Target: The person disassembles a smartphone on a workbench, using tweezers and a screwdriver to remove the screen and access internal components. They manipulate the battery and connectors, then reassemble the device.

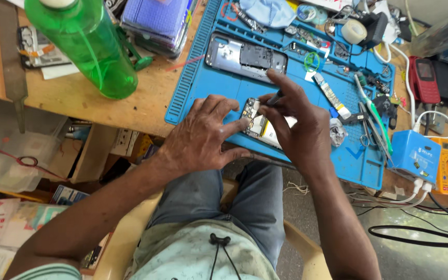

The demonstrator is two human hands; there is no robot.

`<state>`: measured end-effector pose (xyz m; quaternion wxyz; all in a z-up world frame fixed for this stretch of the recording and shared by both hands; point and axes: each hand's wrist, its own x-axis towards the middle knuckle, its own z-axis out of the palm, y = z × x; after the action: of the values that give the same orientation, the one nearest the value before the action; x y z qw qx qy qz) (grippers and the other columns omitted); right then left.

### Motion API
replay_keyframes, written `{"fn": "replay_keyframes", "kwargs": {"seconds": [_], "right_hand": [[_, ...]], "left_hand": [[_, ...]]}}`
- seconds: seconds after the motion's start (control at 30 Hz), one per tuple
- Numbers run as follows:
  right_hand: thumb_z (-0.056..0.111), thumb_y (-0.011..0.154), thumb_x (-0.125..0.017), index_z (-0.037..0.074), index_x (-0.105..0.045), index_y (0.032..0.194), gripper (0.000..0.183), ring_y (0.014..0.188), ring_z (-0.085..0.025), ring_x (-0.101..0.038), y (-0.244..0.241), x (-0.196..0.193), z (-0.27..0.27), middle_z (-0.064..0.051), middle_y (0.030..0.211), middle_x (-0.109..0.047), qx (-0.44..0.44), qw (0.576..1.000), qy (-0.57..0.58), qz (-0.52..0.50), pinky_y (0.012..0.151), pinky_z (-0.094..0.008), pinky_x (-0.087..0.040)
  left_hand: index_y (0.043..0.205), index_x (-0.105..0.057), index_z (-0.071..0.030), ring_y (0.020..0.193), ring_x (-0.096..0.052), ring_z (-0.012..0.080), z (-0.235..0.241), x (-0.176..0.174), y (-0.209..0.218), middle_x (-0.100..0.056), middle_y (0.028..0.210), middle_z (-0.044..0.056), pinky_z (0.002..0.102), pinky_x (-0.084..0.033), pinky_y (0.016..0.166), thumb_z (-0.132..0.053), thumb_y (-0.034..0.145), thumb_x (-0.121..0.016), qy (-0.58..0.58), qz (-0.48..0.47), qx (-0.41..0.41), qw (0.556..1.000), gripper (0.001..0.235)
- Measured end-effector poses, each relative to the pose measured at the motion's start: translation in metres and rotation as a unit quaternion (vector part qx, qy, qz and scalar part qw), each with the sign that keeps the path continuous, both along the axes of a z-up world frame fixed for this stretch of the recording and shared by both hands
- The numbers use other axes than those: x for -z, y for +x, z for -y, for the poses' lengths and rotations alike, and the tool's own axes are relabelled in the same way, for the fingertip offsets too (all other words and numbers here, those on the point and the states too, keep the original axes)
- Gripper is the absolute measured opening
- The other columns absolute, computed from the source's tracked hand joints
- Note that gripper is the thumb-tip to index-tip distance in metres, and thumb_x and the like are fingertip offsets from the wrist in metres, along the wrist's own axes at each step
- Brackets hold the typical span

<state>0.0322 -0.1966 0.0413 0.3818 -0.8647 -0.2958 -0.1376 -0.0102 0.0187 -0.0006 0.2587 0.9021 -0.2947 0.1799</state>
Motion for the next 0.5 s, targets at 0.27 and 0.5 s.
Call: {"fn": "replay_keyframes", "kwargs": {"seconds": [0.27, 0.5], "right_hand": [[0.006, 0.099, -0.081, 0.012, -0.047, 0.153, 0.064, 0.100, -0.018, -0.080, -0.001, 0.006, 0.001, -0.010, 0.100, -0.077, 0.004, 1.000, 0.013, -0.018, 0.086, -0.031, -0.066], [0.000, 0.101, -0.077, 0.013, -0.039, 0.160, 0.071, 0.103, -0.019, -0.079, -0.001, 0.025, 0.012, -0.012, 0.104, -0.078, -0.012, 0.998, 0.053, -0.018, 0.087, -0.033, -0.067]], "left_hand": [[0.133, -0.061, -0.010, 0.127, -0.050, 0.0336, -0.001, 0.004, 0.004, -0.058, 0.133, 0.014, 0.051, -0.043, 0.104, -0.047, 0.080, -0.082, -0.036, -0.047, 0.013, 0.998, 0.068], [0.150, -0.042, -0.007, 0.125, -0.049, 0.0379, -0.002, 0.003, 0.042, -0.058, 0.133, 0.020, 0.051, -0.042, 0.101, -0.036, 0.079, -0.085, 0.007, -0.107, 0.053, 0.993, 0.088]]}}
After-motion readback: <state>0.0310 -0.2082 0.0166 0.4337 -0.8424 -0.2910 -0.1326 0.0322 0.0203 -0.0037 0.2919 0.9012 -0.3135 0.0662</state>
